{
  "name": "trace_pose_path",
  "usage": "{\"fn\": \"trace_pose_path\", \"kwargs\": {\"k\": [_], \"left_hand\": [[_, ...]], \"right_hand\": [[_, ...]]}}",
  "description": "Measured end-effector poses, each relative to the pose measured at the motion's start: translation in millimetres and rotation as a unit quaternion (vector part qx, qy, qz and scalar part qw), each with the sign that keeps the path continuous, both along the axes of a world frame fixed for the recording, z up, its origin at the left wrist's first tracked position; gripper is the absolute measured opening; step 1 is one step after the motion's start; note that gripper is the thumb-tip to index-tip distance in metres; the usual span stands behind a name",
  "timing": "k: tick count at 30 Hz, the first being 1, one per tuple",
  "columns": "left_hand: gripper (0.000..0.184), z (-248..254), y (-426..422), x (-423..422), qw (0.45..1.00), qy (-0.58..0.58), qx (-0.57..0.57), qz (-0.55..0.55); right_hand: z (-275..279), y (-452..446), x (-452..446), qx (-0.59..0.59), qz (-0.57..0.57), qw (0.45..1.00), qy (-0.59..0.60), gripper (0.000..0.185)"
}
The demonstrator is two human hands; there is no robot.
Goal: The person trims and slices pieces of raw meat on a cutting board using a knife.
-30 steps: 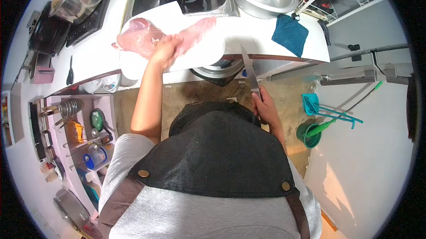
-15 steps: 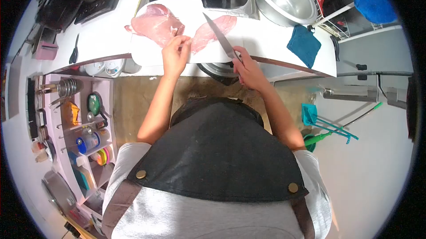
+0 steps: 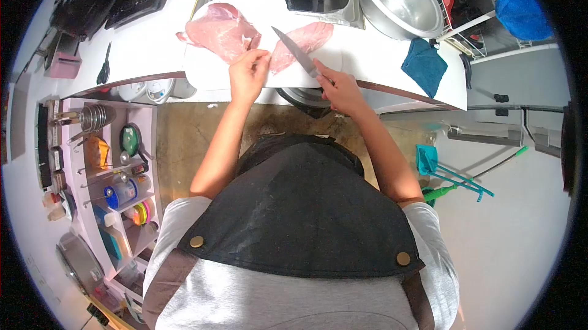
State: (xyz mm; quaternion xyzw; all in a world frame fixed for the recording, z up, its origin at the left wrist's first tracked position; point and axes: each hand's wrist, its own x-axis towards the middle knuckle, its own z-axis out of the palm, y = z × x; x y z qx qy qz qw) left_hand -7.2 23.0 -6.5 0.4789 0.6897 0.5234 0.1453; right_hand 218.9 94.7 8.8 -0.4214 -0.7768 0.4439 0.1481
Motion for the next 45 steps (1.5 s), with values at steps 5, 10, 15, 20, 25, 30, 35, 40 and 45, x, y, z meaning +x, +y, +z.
{"fn": "trace_pose_path", "kwargs": {"k": [5, 10, 15, 20, 25, 30, 35, 40, 45], "left_hand": [[0.021, -1.2, 27.1, 6.6, 0.986, 0.117, 0.047, -0.106], [0.023, -15.5, 35.3, 2.3, 0.979, 0.159, 0.034, -0.123], [0.023, -11.6, 30.8, 5.3, 0.977, 0.177, 0.053, -0.103], [0.023, -11.9, 31.6, 4.9, 0.979, 0.161, 0.035, -0.117], [0.021, -13.1, 32.1, 4.9, 0.985, 0.123, 0.022, -0.116], [0.018, -11.9, 29.8, 4.8, 0.988, 0.1, 0.011, -0.121], [0.017, -14.8, 31.9, 2.8, 0.982, 0.146, 0.027, -0.114], [0.016, -12.0, 30.0, 2.2, 0.983, 0.138, 0.025, -0.118], [0.017, -14.9, 30.9, -0.2, 0.984, 0.118, 0.037, -0.131]], "right_hand": [[3.5, 1.7, -2.1, 0.003, 0.006, 1.0, -0.025, 0.044], [7.5, 6.3, -1.3, -0.004, 0.014, 0.999, -0.036, 0.044], [12.5, 7.8, -1.7, -0.014, 0.024, 0.999, -0.04, 0.044], [20.4, 10.1, -15.2, 0.048, 0.039, 0.997, -0.045, 0.041], [21.3, 0.3, -5.4, 0.086, 0.039, 0.993, -0.073, 0.041], [11.8, -0.4, -10.2, 0.174, 0.031, 0.984, -0.038, 0.042], [11.2, 6.6, -23.8, 0.157, 0.048, 0.985, -0.055, 0.042], [22.6, -11.7, -5.2, 0.139, 0.048, 0.983, -0.112, 0.041], [8.3, -5.1, -22.3, 0.184, 0.04, 0.977, -0.096, 0.041]]}}
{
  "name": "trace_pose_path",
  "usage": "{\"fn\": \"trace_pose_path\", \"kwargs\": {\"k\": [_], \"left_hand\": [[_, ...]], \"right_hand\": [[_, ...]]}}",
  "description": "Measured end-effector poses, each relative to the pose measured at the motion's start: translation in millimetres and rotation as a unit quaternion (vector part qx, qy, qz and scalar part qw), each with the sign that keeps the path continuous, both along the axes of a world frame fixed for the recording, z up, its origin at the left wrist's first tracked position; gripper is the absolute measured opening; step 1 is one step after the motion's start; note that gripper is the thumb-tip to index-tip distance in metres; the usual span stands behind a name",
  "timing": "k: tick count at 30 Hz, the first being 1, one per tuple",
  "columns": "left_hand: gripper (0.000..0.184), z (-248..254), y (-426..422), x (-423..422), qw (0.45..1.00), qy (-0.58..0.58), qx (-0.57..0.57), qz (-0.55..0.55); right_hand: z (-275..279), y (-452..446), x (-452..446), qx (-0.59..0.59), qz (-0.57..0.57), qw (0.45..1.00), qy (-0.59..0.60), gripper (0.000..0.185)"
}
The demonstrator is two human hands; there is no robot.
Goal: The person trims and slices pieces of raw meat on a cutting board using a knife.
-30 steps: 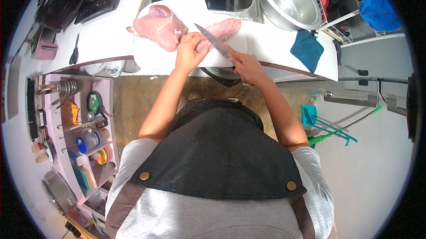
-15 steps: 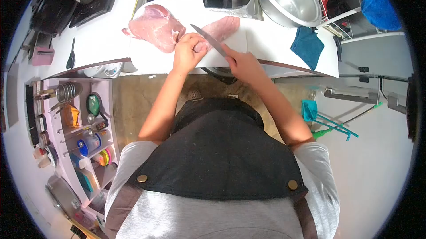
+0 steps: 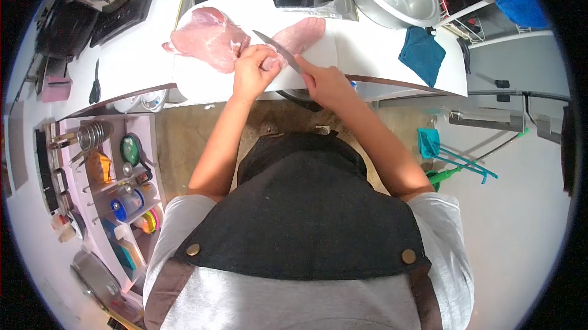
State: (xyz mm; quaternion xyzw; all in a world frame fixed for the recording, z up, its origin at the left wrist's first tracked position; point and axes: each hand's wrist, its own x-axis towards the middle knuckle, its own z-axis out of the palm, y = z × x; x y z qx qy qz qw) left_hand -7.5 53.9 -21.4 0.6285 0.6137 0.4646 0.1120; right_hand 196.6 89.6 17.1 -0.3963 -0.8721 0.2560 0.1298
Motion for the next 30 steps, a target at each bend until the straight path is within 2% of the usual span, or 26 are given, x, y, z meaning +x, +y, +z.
{"fn": "trace_pose_path", "kwargs": {"k": [5, 11, 16, 19, 21, 22, 23, 24, 25, 27, 28, 30], "left_hand": [[0.018, 2.4, -8.5, -1.4, 1.0, 0.0, -0.023, -0.014], [0.016, 4.9, -9.9, -0.3, 1.0, -0.009, -0.018, -0.015], [0.02, 6.7, -9.3, 0.6, 1.0, 0.004, -0.029, 0.004], [0.027, 14.2, -10.4, 4.4, 0.996, -0.012, -0.081, 0.046], [0.039, 13.1, -7.9, 7.2, 0.988, 0.052, -0.065, 0.131], [0.039, 12.2, -7.5, 9.8, 0.988, 0.05, -0.062, 0.131], [0.041, 11.5, -8.1, 11.6, 0.98, 0.125, -0.071, 0.137], [0.043, 11.1, -9.0, 13.0, 0.966, 0.201, -0.08, 0.142], [0.043, 12.4, -8.7, 14.8, 0.966, 0.201, -0.08, 0.141], [0.047, 21.6, -3.6, 17.3, 0.949, 0.15, -0.242, 0.133], [0.047, 31.8, -2.1, 17.3, 0.95, 0.152, -0.24, 0.132], [0.038, 52.4, -3.8, 16.0, 0.915, 0.109, -0.373, 0.109]], "right_hand": [[7.8, -18.9, 26.7, -0.092, -0.007, 0.995, -0.042, 0.042], [-5.4, -22.1, 11.6, -0.043, -0.021, 0.999, -0.008, 0.044], [24.0, -53.2, 69.3, -0.084, -0.027, 0.995, -0.055, 0.046], [40.3, -62.6, 103.2, -0.091, -0.02, 0.994, -0.064, 0.047], [46.0, -59.3, 124.8, -0.1, -0.013, 0.993, -0.061, 0.047], [47.7, -56.2, 136.1, -0.089, 0.01, 0.996, -0.028, 0.047], [49.2, -54.4, 141.7, -0.079, 0.033, 0.996, 0.006, 0.047], [59.2, -53.4, 137.4, -0.079, 0.032, 0.996, 0.006, 0.047], [76.2, -51.6, 126.3, -0.098, 0.001, 0.995, -0.013, 0.047], [77.6, -45.1, 101.8, -0.114, -0.033, 0.993, -0.028, 0.047], [63.0, -38.6, 87.4, -0.088, -0.035, 0.995, 0.018, 0.046], [46.2, -25.7, 60.0, -0.062, -0.038, 0.995, 0.068, 0.044]]}}
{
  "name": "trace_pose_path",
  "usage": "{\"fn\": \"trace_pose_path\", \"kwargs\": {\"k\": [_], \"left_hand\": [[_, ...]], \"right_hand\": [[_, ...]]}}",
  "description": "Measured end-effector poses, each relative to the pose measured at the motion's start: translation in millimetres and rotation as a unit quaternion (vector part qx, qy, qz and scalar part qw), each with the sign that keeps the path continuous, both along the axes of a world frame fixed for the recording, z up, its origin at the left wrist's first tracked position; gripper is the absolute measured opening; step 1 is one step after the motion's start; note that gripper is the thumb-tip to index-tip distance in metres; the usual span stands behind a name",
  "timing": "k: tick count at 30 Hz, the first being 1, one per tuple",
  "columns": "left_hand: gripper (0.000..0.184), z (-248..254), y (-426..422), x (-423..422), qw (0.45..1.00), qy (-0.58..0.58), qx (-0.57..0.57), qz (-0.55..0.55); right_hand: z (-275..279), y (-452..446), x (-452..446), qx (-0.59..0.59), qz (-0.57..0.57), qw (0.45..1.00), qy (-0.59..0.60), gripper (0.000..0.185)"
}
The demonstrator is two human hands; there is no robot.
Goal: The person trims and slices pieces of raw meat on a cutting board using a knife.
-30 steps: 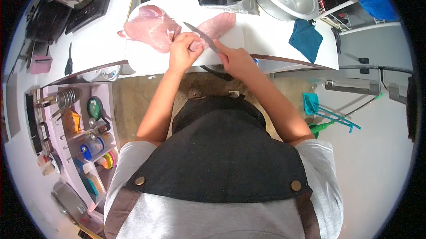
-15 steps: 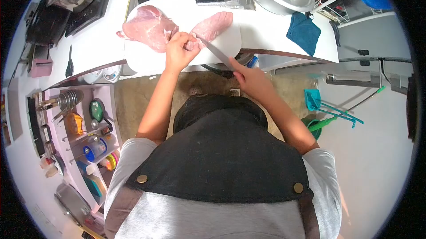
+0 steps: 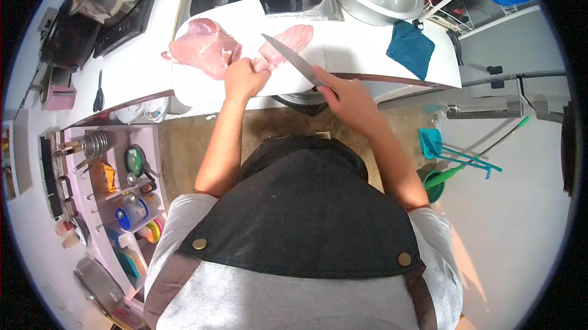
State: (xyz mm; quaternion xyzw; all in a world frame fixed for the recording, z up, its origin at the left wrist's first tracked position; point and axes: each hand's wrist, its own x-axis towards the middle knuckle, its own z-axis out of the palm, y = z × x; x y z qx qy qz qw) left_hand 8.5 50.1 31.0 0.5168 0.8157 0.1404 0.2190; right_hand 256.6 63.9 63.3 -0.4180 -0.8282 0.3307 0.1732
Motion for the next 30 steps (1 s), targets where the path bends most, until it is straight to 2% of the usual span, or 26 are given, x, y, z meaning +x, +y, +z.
{"fn": "trace_pose_path", "kwargs": {"k": [1, 2, 3, 4, 6, 8, 13, 15, 17, 18, 20, 24, 30], "left_hand": [[0.038, -11.4, -4.4, -8.4, 1.0, 0.003, 0.002, -0.001], [0.03, -34.6, -11.8, -23.6, 0.985, -0.156, 0.065, 0.017], [0.023, -35.6, -18.4, -29.6, 0.941, -0.311, 0.126, 0.034], [0.023, -36.6, -24.3, -34.5, 0.942, -0.31, 0.127, 0.035], [0.02, -32.8, -38.1, -40.1, 0.838, -0.53, 0.11, 0.059], [0.021, -36.7, -42.5, -43.7, 0.841, -0.523, 0.12, 0.064], [0.022, -32.6, -42.7, -41.7, 0.847, -0.515, 0.105, 0.08], [0.019, -28.6, -41.2, -35.2, 0.849, -0.503, 0.109, 0.12], [0.018, -29.0, -40.9, -33.2, 0.849, -0.501, 0.112, 0.13], [0.017, -29.2, -40.8, -33.0, 0.848, -0.498, 0.115, 0.14], [0.017, -30.1, -40.8, -33.8, 0.848, -0.498, 0.114, 0.14], [0.016, -37.6, -41.9, -38.5, 0.844, -0.507, 0.111, 0.137], [0.015, -46.0, -45.0, -47.9, 0.837, -0.513, 0.104, 0.161]], "right_hand": [[-3.8, 7.2, -13.4, 0.006, -0.003, 1.0, -0.009, 0.044], [-7.2, 11.8, -20.0, 0.012, -0.005, 1.0, -0.018, 0.043], [-11.4, 13.1, -20.9, 0.012, -0.005, 1.0, -0.016, 0.043], [-15.8, 14.7, -21.9, 0.021, -0.001, 1.0, 0.013, 0.043], [-22.9, 15.7, -20.4, 0.03, 0.007, 0.999, 0.043, 0.044], [-28.3, 12.4, -10.2, 0.008, -0.027, 0.998, 0.065, 0.043], [-31.1, 6.9, -7.8, -0.004, -0.01, 1.0, 0.028, 0.044], [-24.7, 4.5, -16.8, -0.019, 0.005, 0.999, 0.027, 0.044], [-18.6, 5.6, -26.4, -0.019, 0.019, 0.996, -0.08, 0.042], [-21.3, 6.7, -28.8, -0.019, 0.019, 0.996, -0.08, 0.042], [-32.9, 9.3, -33.4, 0.035, 0.038, 0.998, -0.032, 0.04], [-45.5, 11.4, -39.6, 0.047, 0.045, 0.995, -0.072, 0.04], [-32.0, -14.7, 11.3, -0.007, 0.054, 0.988, -0.144, 0.044]]}}
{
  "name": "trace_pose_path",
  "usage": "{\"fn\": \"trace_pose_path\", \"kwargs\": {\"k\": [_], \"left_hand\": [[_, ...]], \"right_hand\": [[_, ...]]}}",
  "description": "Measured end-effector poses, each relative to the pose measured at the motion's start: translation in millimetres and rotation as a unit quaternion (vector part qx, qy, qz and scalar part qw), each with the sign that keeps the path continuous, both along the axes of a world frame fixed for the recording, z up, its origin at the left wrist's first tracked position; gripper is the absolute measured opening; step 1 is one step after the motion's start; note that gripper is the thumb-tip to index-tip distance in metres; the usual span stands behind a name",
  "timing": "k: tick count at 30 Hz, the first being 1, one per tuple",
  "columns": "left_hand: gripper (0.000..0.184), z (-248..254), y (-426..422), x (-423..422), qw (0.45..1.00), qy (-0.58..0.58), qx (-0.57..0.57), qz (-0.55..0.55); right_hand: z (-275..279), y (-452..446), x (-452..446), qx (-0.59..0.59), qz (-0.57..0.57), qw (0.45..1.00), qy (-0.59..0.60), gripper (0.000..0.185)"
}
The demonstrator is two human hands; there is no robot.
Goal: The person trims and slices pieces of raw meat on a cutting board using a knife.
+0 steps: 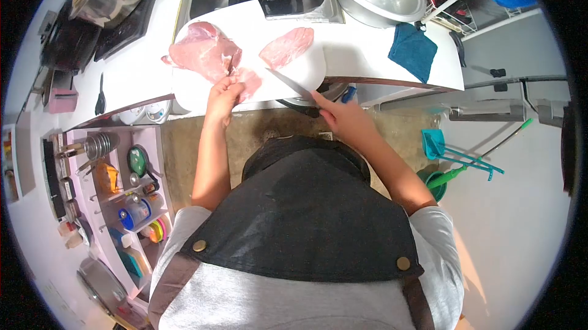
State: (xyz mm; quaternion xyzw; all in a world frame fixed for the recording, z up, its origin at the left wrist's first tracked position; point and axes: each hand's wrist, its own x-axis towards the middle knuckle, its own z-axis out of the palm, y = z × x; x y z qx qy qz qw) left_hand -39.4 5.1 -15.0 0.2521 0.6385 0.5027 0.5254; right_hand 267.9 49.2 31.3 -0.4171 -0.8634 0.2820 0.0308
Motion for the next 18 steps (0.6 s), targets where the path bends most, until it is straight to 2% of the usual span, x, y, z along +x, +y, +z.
{"fn": "trace_pose_path", "kwargs": {"k": [1, 3, 5, 6, 8, 9, 11, 12, 13, 15, 18], "left_hand": [[0.015, 12.7, -1.1, 5.3, 1.0, -0.001, 0.002, -0.003], [0.017, 49.8, -6.8, 21.0, 0.994, -0.059, 0.037, 0.08], [0.019, 55.4, -1.8, 10.4, 0.997, -0.026, 0.068, 0.025], [0.019, 71.5, 4.9, 13.9, 0.997, -0.006, 0.082, 0.007], [0.018, 86.0, 41.5, 17.2, 0.977, 0.156, 0.109, -0.099], [0.021, 95.8, 67.4, 23.0, 0.954, 0.23, 0.106, -0.159], [0.03, 109.4, 123.5, 61.6, 0.942, 0.207, 0.213, -0.157], [0.037, 116.8, 153.9, 77.1, 0.93, 0.18, 0.248, -0.202], [0.03, 125.7, 184.5, 94.5, 0.92, 0.227, 0.22, -0.233], [0.031, 130.4, 244.7, 120.4, 0.898, 0.141, 0.237, -0.342], [0.031, 127.3, 297.1, 141.5, 0.91, 0.156, 0.211, -0.32]], "right_hand": [[18.0, -5.4, 11.6, -0.021, -0.004, 0.999, -0.024, 0.044], [28.6, -14.0, 36.7, -0.039, -0.015, 0.998, -0.05, 0.044], [26.0, -17.1, 61.1, -0.034, -0.017, 0.997, 0.061, 0.044], [26.0, -18.4, 67.4, -0.025, -0.026, 0.998, 0.057, 0.044], [25.5, -22.1, 75.7, -0.09, -0.057, 0.982, 0.154, 0.043], [25.8, -25.7, 76.7, -0.104, -0.086, 0.984, 0.116, 0.045], [27.1, -32.8, 74.4, -0.11, -0.108, 0.981, 0.117, 0.045], [26.9, -36.7, 73.5, -0.123, -0.129, 0.976, 0.122, 0.045], [25.5, -40.9, 72.7, -0.12, -0.129, 0.977, 0.121, 0.045], [21.0, -47.6, 71.7, -0.121, -0.163, 0.964, 0.172, 0.045], [15.4, -54.2, 73.9, -0.134, -0.191, 0.951, 0.202, 0.045]]}}
